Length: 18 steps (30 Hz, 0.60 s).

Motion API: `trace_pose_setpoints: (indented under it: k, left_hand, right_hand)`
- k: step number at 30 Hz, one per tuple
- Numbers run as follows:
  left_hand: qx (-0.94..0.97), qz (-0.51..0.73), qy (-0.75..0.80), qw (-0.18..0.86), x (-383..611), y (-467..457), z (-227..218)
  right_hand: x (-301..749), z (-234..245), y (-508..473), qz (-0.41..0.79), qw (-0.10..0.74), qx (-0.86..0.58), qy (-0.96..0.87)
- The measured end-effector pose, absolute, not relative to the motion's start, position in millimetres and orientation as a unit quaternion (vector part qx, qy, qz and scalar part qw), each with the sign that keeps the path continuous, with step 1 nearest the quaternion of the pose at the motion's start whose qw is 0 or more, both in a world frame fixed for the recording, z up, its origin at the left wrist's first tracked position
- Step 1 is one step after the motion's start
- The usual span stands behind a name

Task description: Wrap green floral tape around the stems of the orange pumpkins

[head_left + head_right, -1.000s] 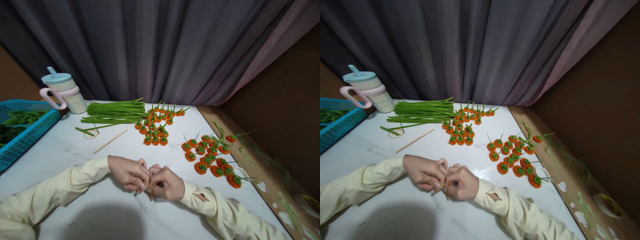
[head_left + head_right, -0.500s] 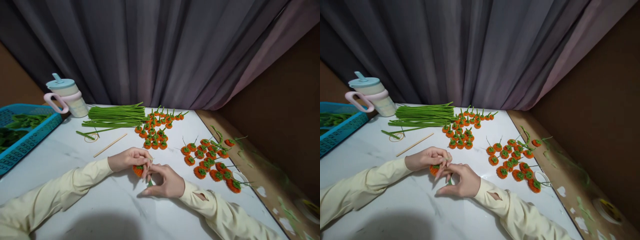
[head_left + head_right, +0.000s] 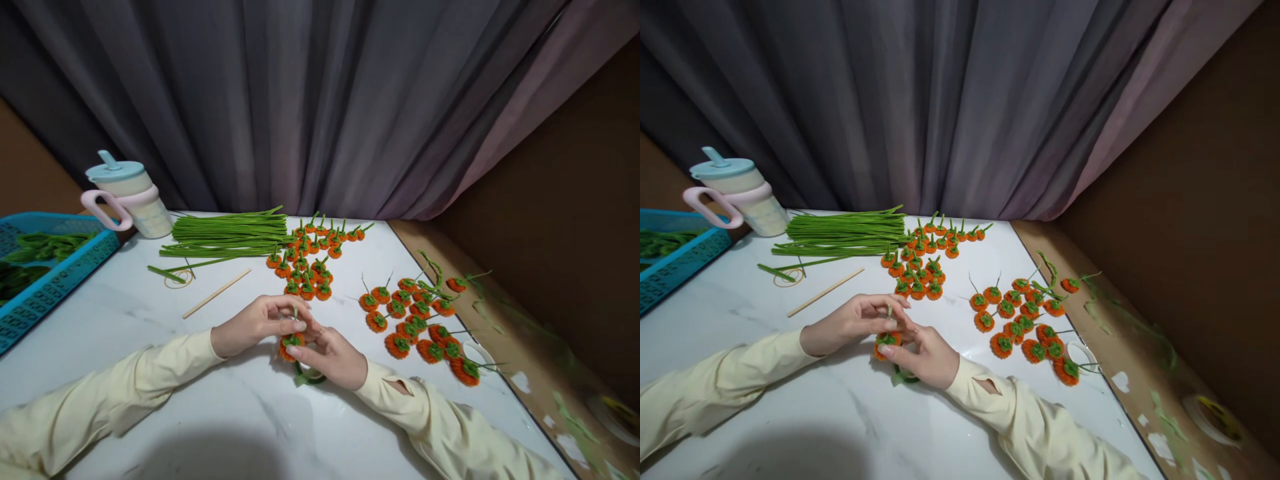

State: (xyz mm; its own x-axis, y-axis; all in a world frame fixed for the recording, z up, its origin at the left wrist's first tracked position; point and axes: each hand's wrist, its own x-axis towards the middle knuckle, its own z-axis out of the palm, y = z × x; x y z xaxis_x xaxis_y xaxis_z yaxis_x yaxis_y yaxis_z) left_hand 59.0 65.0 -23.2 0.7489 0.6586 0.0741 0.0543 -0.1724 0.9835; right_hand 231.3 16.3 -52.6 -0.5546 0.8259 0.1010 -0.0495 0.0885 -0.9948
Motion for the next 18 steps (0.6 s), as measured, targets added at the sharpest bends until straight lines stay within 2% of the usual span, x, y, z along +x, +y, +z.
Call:
trace_pose_setpoints:
  k: [3,8,12,15,18]
  left_hand:
    - [0.761,0.254,0.239,0.546,54.6,68.3,-18.7]
    - [0.915,0.263,0.179,0.248,49.1,72.8,-3.3]
    - [0.952,0.254,0.145,0.094,45.4,66.3,7.5]
    - [0.957,0.241,0.159,0.002,41.5,58.6,10.8]
    - [0.957,0.238,0.164,-0.037,39.3,53.7,10.4]
  right_hand:
    - [232.6,-53.4,15.8,0.597,0.364,-0.310,-0.644]
    - [234.6,-51.6,15.7,0.604,0.342,-0.339,-0.635]
    - [230.7,-48.9,12.7,0.571,0.351,-0.359,-0.649]
    - [226.6,-49.9,9.9,0.559,0.362,-0.384,-0.639]
    - [225.4,-53.9,8.5,0.538,0.366,-0.403,-0.643]
